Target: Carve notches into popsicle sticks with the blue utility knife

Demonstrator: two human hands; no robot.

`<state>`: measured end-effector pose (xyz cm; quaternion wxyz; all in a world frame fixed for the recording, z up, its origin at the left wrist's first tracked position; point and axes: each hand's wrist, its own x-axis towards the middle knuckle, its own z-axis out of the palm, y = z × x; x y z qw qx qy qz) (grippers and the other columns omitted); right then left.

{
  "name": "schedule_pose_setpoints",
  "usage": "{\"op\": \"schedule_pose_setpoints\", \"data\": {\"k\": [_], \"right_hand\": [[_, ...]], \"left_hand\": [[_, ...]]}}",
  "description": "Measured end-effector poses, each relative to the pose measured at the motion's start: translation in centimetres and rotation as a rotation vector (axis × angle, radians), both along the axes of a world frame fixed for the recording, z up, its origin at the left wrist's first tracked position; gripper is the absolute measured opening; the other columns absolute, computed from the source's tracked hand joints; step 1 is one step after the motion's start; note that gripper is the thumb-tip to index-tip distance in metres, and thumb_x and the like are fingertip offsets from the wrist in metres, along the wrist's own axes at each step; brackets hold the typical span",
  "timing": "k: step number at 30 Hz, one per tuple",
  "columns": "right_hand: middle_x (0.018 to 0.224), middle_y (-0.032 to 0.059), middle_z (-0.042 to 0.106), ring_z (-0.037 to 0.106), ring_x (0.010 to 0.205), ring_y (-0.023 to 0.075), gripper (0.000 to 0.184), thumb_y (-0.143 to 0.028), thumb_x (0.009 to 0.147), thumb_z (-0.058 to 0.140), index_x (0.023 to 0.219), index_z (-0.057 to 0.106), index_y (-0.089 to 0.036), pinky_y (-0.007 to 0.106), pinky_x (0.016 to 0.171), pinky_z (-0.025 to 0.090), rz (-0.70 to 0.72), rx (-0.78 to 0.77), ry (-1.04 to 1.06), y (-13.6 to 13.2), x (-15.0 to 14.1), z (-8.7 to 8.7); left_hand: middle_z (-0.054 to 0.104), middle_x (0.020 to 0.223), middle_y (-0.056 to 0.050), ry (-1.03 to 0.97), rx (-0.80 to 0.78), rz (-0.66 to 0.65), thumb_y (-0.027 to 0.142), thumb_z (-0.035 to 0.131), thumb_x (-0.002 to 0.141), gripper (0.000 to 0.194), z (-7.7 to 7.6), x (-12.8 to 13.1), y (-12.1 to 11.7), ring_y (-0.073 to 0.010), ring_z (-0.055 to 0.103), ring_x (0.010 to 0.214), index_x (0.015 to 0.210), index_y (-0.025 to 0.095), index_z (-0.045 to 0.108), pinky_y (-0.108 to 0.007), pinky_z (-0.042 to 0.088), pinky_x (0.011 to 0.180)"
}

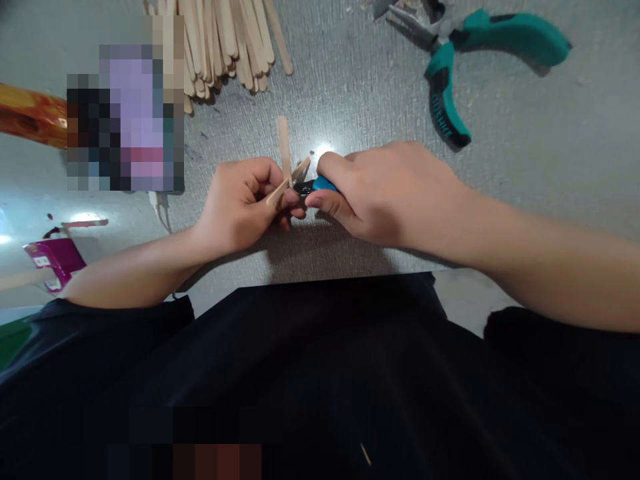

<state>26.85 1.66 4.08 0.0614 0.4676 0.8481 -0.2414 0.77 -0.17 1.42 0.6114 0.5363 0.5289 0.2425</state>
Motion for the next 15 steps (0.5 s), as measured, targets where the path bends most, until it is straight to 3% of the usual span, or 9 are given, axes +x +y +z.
{"op": "schedule_pose_setpoints", "data": {"k": [5, 11, 15], "right_hand": [[0.082, 0.0140, 0.076, 0.057, 0.064, 0.0332, 0.098, -0.088, 0.112, 0.001, 0.128, 0.078, -0.030, 0.048, 0.065, 0.032, 0.060, 0.074, -0.048, 0.09, -0.01, 0.00], [0.084, 0.0144, 0.079, 0.068, 0.069, 0.0374, 0.100, -0.084, 0.114, -0.005, 0.136, 0.077, -0.030, 0.050, 0.065, 0.040, 0.105, 0.079, -0.122, 0.18, -0.30, 0.34], [0.085, 0.0163, 0.077, 0.065, 0.070, 0.0370, 0.099, -0.085, 0.113, -0.004, 0.134, 0.075, -0.028, 0.049, 0.068, 0.035, 0.082, 0.042, -0.114, 0.18, -0.39, 0.44]], "left_hand": [[0.083, 0.079, -0.002, 0.002, -0.018, -0.009, 0.025, 0.090, 0.107, 0.038, 0.46, 0.07, 0.22, -0.0133, 0.075, 0.061, 0.080, 0.022, 0.064, -0.028, 0.060, 0.057], [0.084, 0.080, -0.003, -0.019, -0.029, -0.008, 0.025, 0.091, 0.107, 0.037, 0.67, -0.01, 0.23, -0.0138, 0.074, 0.060, 0.081, 0.022, 0.065, -0.029, 0.059, 0.056], [0.084, 0.080, -0.002, -0.016, -0.054, -0.004, 0.023, 0.090, 0.108, 0.038, 0.88, 0.13, 0.25, -0.0114, 0.072, 0.060, 0.080, 0.021, 0.064, -0.026, 0.058, 0.056]]}}
